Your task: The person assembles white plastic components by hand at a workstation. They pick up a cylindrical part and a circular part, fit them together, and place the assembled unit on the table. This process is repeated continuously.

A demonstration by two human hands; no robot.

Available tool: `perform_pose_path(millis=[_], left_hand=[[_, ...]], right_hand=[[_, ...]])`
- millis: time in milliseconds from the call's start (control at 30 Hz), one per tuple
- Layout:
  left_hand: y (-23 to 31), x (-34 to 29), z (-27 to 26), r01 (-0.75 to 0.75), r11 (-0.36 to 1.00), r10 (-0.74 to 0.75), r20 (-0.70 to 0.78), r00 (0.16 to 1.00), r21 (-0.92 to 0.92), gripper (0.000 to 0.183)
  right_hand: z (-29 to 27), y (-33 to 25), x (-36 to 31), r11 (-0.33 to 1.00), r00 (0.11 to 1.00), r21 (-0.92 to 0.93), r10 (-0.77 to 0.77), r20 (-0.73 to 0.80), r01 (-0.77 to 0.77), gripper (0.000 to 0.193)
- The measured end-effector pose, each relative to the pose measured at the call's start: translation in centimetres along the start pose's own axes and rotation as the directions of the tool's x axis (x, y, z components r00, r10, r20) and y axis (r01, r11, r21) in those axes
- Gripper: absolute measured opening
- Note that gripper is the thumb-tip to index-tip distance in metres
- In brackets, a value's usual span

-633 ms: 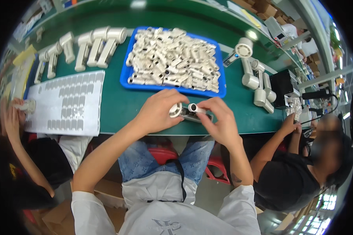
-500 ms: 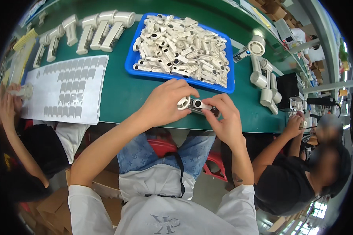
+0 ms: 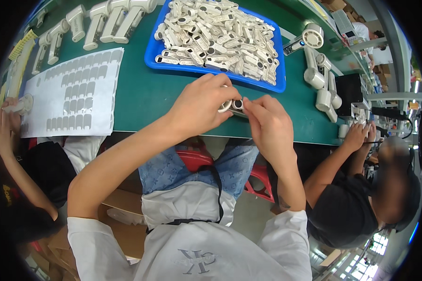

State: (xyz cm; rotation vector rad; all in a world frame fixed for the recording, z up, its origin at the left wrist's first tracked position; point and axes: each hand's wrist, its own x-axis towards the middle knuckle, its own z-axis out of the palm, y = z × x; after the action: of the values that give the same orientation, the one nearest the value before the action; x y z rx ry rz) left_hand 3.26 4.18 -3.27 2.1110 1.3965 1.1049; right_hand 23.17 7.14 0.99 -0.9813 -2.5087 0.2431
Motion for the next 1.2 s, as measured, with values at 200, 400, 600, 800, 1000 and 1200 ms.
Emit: perform_pose_path(millis=[200,400,600,800,1000,1200], left_hand=[[1.6,-1.9,1.1,-0.157,0.969,0.195,-0.202,0.96,0.189,0.033],[5.3,-1.9,1.9,0.055,0.946,-0.095,0.109,0.989,0.32,0.03],[4.9,-2.8,3.1,0.074,0.939,-0.086,0.022,0.996,0.337,0.03],[4.9,-2.1,3.0,0.176,0.956,-0.182,0.005,0.983,0.233,0.03],[4.7,-2.0,1.3,0.152,0.986,-0.148,-0.058,0.987,0.067,0.035],[5.4,-5.2,-2.8,0.168,0.924,-0.311,-0.418,0.854,-0.345,0.085]], right_hand=[[-0.9,2.0,-0.8,0.949,0.992,0.305,0.054,0.113,-0.086,0.031],[0.9,3.2,-3.9,0.954,0.964,0.287,-0.152,0.218,0.086,0.063],[2.7,3.9,-4.7,0.952,0.973,0.217,-0.23,0.035,0.217,0.061],[1.8,3.9,-4.1,0.893,0.981,0.441,0.006,0.194,-0.093,0.054],[0.9,3.3,-2.9,0.887,0.981,0.461,-0.065,0.182,-0.027,0.054],[2.5,1.2,-3.1,0.27,0.988,0.952,0.097,0.118,-0.14,0.052]])
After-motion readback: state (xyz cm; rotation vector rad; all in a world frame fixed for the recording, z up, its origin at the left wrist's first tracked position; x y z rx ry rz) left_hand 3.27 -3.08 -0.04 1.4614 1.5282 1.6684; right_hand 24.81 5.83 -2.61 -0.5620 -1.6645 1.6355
